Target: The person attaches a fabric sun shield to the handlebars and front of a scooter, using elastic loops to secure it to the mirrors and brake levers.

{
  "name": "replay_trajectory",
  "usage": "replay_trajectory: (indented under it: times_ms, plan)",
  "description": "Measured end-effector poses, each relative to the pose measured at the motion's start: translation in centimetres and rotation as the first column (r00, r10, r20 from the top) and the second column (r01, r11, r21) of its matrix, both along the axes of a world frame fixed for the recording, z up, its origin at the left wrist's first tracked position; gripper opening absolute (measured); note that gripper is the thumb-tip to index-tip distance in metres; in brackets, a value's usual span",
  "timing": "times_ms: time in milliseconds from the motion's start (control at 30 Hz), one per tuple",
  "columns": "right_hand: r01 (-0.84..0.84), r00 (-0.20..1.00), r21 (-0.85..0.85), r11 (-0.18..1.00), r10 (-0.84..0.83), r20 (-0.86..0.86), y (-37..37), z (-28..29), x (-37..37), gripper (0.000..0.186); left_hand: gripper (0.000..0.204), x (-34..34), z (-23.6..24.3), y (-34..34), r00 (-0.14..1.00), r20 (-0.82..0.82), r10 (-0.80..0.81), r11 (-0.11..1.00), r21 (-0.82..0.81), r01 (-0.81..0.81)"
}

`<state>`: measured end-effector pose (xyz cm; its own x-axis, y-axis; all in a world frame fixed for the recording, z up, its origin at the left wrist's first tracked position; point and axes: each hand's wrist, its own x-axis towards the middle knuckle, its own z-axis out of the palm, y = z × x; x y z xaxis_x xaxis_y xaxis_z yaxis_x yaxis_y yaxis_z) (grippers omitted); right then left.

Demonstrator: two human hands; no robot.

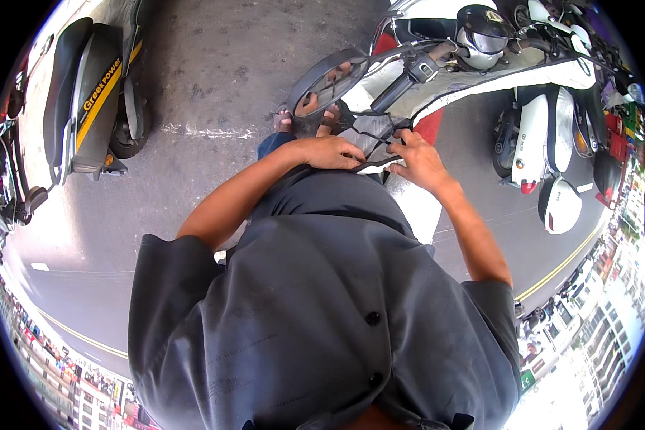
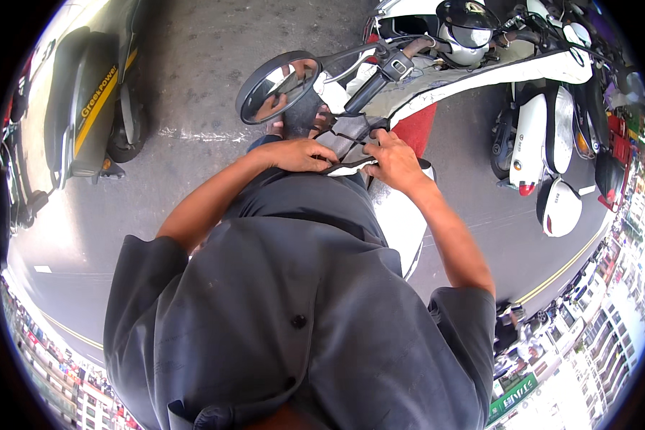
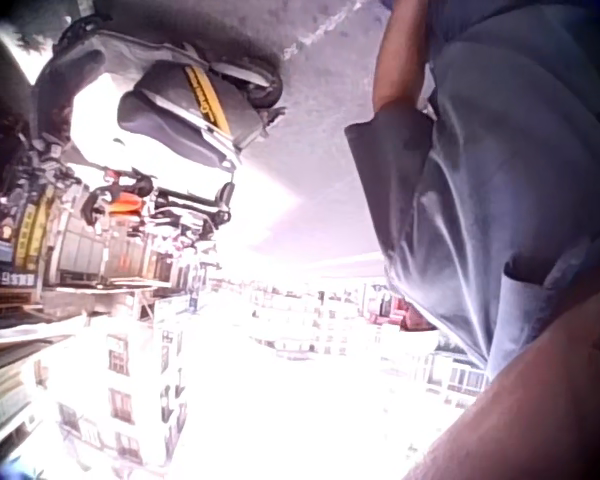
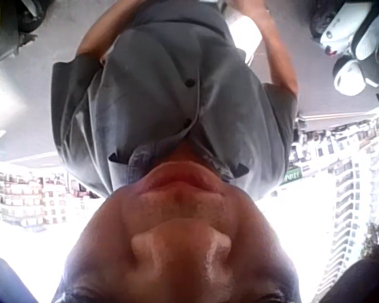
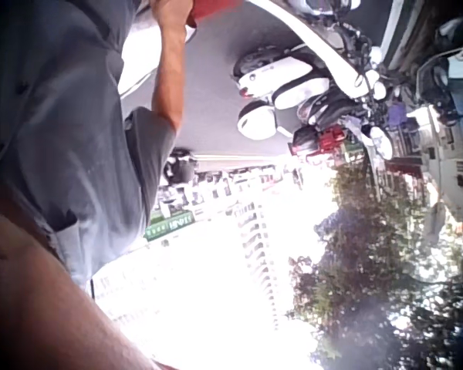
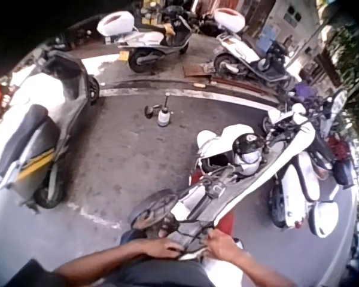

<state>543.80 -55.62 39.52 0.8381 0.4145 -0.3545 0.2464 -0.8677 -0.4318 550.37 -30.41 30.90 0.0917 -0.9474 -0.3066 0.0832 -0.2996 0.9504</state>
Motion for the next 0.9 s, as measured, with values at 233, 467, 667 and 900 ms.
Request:
replay_trajectory:
  times_ms: [233, 467, 667, 900]
  plan:
    - [0.184, 0.96, 0.065, 0.981, -0.165, -0.225, -2.4, -2.9, 2.5, 0.036, 0.042, -0.1, 0.2, -0.7, 0.929, 0.174, 0.326, 0.906, 0.222, -0.36]
    - [0.255, 0.963, 0.121, 0.959, -0.242, -0.116, -0.7, -6.3, 3.6, 0.036, 0.025, 2.5, -1.2, -0.8, 0.721, 0.454, 0.523, 0.663, 0.314, -0.679]
    - [0.292, 0.956, 0.239, 0.926, -0.277, -0.094, -0.3, -7.5, 5.1, 0.031, 0.025, 7.0, -4.9, -1.3, 0.59, 0.269, 0.761, 0.487, 0.365, -0.794]
    - [0.165, 0.981, 0.145, 0.976, -0.178, 0.081, 0.4, -6.0, 4.6, 0.019, 0.024, 12.1, -7.6, -3.7, 0.646, 0.351, 0.678, 0.556, 0.331, -0.762]
